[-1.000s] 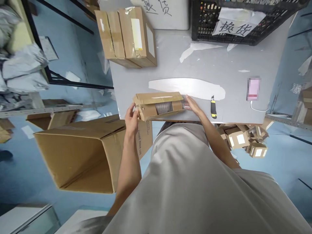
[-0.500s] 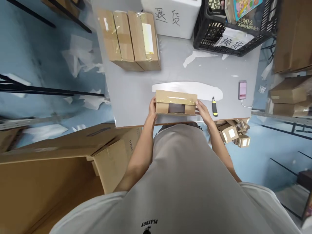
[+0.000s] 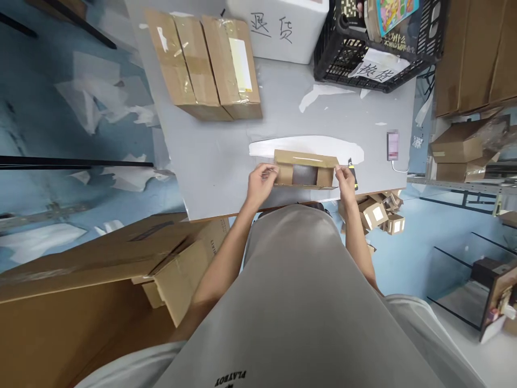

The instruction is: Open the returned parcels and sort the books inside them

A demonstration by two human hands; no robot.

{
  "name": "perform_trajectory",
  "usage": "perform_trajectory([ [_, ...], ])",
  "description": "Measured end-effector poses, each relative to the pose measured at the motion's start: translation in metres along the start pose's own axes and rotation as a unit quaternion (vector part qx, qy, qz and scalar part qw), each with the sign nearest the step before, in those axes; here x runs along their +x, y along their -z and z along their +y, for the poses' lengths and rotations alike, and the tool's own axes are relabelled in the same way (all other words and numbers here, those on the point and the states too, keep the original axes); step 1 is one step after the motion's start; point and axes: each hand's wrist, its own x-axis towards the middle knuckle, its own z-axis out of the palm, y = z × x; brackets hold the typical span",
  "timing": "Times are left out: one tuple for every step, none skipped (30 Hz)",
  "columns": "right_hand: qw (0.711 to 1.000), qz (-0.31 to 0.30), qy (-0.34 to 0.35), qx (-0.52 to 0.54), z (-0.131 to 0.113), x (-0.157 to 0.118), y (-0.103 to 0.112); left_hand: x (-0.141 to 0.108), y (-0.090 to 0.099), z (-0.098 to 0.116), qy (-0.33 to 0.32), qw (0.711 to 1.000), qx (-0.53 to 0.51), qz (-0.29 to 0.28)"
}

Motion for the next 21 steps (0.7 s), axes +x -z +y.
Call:
perform_trajectory([
  [1.000,0.005,0.011,0.000,-0.006,0.003,0.002,-0.006,-0.002,0.010,-0.025,0.999,0.029,-0.014],
  [1.000,0.011,0.022,0.002,-0.013,0.008,0.004,-0.011,-0.005,0.018,-0.045,0.997,0.058,-0.025],
  [0.999,0.014,0.034,0.002,-0.019,0.015,0.005,-0.016,-0.008,0.025,-0.061,0.994,0.084,-0.033],
  [0.999,0.006,0.047,-0.003,-0.024,0.024,0.006,-0.020,-0.012,0.029,-0.073,0.991,0.105,-0.035],
  [0.998,-0.008,0.058,-0.011,-0.028,0.035,0.006,-0.025,-0.016,0.033,-0.080,0.989,0.121,-0.033],
  [0.997,-0.026,0.065,-0.020,-0.030,0.046,0.004,-0.030,-0.020,0.035,-0.082,0.987,0.132,-0.028],
  [0.996,-0.046,0.069,-0.030,-0.031,0.058,0.002,-0.034,-0.024,0.036,-0.079,0.987,0.139,-0.022],
  [0.994,-0.066,0.072,-0.041,-0.031,0.069,0.000,-0.039,-0.027,0.036,-0.072,0.987,0.144,-0.018],
  [0.992,-0.084,0.076,-0.053,-0.029,0.080,-0.003,-0.044,-0.030,0.036,-0.062,0.987,0.148,-0.014],
  [0.989,-0.099,0.082,-0.066,-0.028,0.089,-0.007,-0.048,-0.033,0.035,-0.051,0.987,0.150,-0.013],
  [0.986,-0.111,0.092,-0.081,-0.026,0.097,-0.011,-0.053,-0.035,0.033,-0.041,0.987,0.152,-0.017],
  [0.982,-0.121,0.106,-0.097,-0.025,0.104,-0.015,-0.057,-0.037,0.031,-0.034,0.987,0.153,-0.024],
  [0.977,-0.131,0.122,-0.115,-0.023,0.109,-0.020,-0.061,-0.039,0.029,-0.029,0.987,0.156,-0.035],
  [0.972,-0.139,0.138,-0.133,-0.023,0.112,-0.024,-0.064,-0.041,0.027,-0.025,0.985,0.163,-0.046],
  [0.966,-0.147,0.152,-0.150,-0.022,0.114,-0.029,-0.068,-0.043,0.025,-0.025,0.983,0.175,-0.059],
  [0.960,-0.155,0.162,-0.167,-0.022,0.115,-0.035,-0.071,-0.045,0.023,-0.030,0.979,0.190,-0.069],
  [0.955,-0.162,0.168,-0.183,-0.022,0.114,-0.040,-0.073,-0.047,0.022,-0.039,0.974,0.210,-0.078],
  [0.951,-0.167,0.169,-0.197,-0.021,0.113,-0.045,-0.075,-0.050,0.022,-0.049,0.967,0.233,-0.087],
  [0.949,-0.169,0.168,-0.208,-0.020,0.110,-0.050,-0.075,-0.053,0.022,-0.059,0.959,0.260,-0.096],
  [0.947,-0.170,0.169,-0.216,-0.020,0.106,-0.054,-0.075,-0.056,0.023,-0.065,0.950,0.287,-0.107],
  [0.945,-0.170,0.172,-0.221,-0.019,0.102,-0.057,-0.073,-0.059,0.024,-0.067,0.939,0.315,-0.119],
])
